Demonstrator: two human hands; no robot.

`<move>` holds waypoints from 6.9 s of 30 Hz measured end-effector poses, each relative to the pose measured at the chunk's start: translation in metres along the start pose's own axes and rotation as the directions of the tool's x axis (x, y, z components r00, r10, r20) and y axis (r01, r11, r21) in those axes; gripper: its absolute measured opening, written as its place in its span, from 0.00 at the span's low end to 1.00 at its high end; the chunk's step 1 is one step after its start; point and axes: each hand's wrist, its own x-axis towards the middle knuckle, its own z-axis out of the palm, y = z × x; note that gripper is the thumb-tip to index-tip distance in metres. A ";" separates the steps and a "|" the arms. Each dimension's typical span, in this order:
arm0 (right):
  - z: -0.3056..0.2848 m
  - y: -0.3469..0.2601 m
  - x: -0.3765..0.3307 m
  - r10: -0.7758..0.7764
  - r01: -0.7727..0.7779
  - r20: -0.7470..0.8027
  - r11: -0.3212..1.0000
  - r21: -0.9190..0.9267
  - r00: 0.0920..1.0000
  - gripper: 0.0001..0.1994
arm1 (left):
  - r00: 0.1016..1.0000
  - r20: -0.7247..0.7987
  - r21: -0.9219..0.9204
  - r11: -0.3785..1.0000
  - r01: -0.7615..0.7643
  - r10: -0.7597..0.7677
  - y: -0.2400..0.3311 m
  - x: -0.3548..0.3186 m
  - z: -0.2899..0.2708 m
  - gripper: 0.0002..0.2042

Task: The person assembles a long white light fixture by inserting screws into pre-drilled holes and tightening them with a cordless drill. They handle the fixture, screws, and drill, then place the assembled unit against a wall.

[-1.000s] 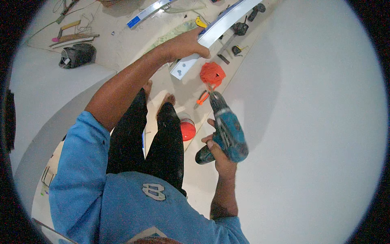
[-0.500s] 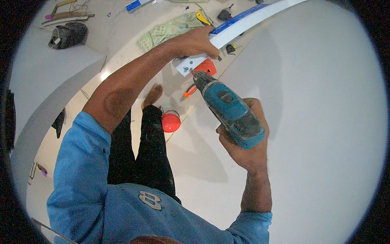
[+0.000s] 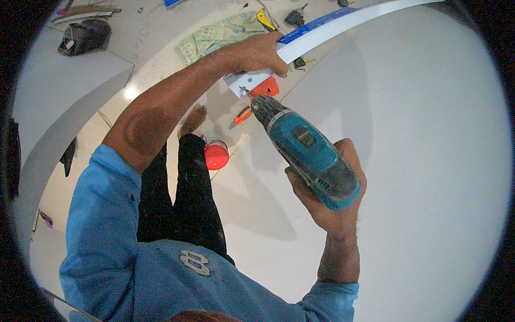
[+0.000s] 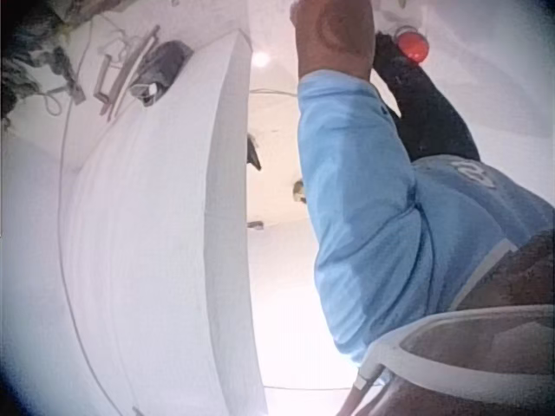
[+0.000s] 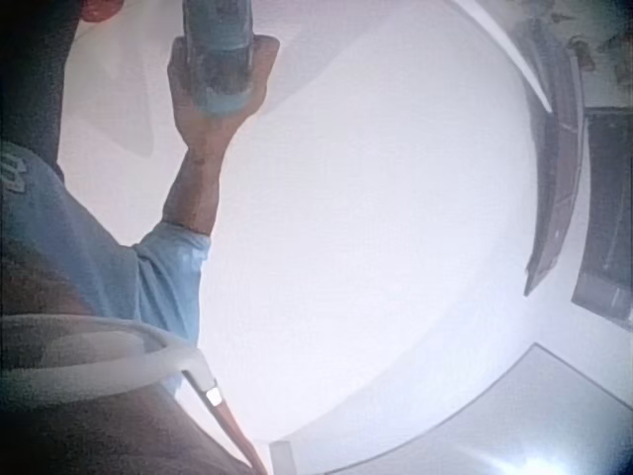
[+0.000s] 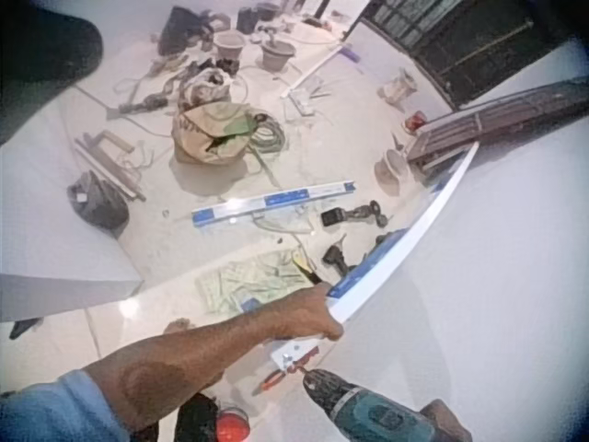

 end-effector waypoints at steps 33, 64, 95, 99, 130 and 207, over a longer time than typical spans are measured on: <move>-0.011 -0.045 0.040 -0.078 0.161 0.299 0.951 -0.265 0.951 0.30 | 1.000 -0.007 -0.020 1.000 0.007 -0.007 0.003 -0.006 0.000 0.44; -0.025 -0.041 0.075 -0.018 0.225 0.488 0.902 -0.368 0.872 0.33 | 0.998 -0.045 -0.028 0.999 -0.046 0.044 -0.001 -0.005 0.000 0.40; -0.029 -0.050 0.103 -0.136 0.416 0.597 0.835 -0.361 0.791 0.37 | 0.998 -0.047 -0.033 0.999 -0.040 0.038 -0.010 0.003 0.010 0.43; -0.027 -0.051 0.102 -0.143 0.432 0.592 0.817 -0.382 0.793 0.37 | 0.998 -0.062 -0.030 0.999 -0.034 0.032 -0.006 0.000 0.006 0.44; -0.029 -0.048 0.115 -0.242 0.555 0.627 0.745 -0.369 0.741 0.37 | 0.999 -0.049 -0.022 0.999 -0.023 0.022 -0.007 0.005 0.009 0.45; 0.171 0.067 0.200 0.367 0.065 -0.333 0.582 0.811 0.869 0.47 | 0.999 0.031 -0.009 1.000 0.026 -0.025 0.088 0.200 -0.010 0.18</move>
